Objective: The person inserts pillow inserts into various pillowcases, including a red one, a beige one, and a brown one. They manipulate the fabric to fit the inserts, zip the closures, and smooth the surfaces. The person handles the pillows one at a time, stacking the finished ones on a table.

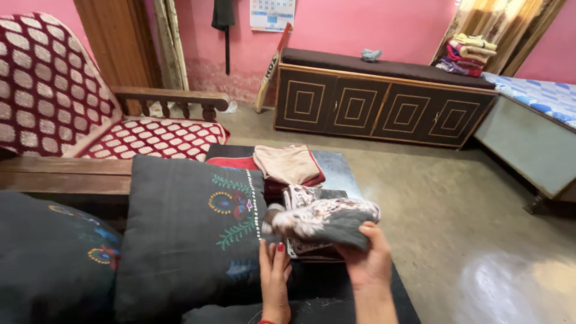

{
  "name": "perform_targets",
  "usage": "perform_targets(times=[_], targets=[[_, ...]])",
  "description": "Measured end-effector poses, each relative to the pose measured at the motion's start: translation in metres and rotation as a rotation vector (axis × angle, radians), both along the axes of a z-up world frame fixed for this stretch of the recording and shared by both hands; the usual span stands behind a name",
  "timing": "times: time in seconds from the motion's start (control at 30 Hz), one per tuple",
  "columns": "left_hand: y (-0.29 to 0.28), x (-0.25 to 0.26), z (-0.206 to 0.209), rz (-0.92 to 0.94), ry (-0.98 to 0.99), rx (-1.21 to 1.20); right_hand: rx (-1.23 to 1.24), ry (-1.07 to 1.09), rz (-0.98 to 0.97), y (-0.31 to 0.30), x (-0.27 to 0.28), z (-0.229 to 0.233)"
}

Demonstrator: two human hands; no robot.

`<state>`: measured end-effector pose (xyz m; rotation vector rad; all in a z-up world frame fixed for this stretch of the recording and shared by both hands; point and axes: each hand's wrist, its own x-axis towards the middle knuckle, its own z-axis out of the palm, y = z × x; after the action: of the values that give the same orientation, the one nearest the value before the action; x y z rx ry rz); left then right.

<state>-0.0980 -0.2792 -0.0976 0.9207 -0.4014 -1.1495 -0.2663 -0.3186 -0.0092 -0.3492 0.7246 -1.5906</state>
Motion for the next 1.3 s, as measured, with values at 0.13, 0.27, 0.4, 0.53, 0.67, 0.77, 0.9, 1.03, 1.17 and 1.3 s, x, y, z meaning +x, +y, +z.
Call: perform_targets(times=[0.13, 0.27, 0.4, 0.53, 0.67, 0.77, 0.9, 1.03, 1.17, 1.3], targets=[[0.022, 0.0, 0.023, 0.043, -0.058, -0.244, -0.288, -0.241, 0.24, 0.03, -0.027, 0.021], [0.05, 0.017, 0.047, -0.15, 0.116, -0.461, -0.329, -0.338, 0.325, 0.052, -0.036, 0.021], [0.086, 0.035, 0.081, -0.332, 0.416, -0.456, -0.347, -0.472, 0.433, 0.065, -0.035, 0.018], [0.123, 0.052, 0.113, -0.45, 0.214, -0.563, -0.225, -0.352, 0.465, 0.075, -0.029, 0.029], [0.166, 0.044, 0.151, -0.397, -0.091, -0.479, -0.201, -0.127, 0.471, 0.093, -0.009, 0.045], [0.18, 0.033, 0.167, -0.277, -0.346, -0.591, -0.22, -0.069, 0.475, 0.11, 0.007, 0.056], [0.181, 0.039, 0.186, 0.035, -0.886, -0.305, -0.339, -0.158, 0.543, 0.141, 0.015, 0.089], [0.174, 0.047, 0.223, 0.391, -1.302, -0.108, -0.561, 0.228, 0.54, 0.169, 0.023, 0.122], [0.159, 0.05, 0.258, 0.47, -1.588, -0.223, -0.64, 0.94, 0.394, 0.19, 0.038, 0.14], [0.14, 0.046, 0.283, 0.588, -1.971, -0.268, -0.73, 1.729, -0.16, 0.197, 0.066, 0.134]])
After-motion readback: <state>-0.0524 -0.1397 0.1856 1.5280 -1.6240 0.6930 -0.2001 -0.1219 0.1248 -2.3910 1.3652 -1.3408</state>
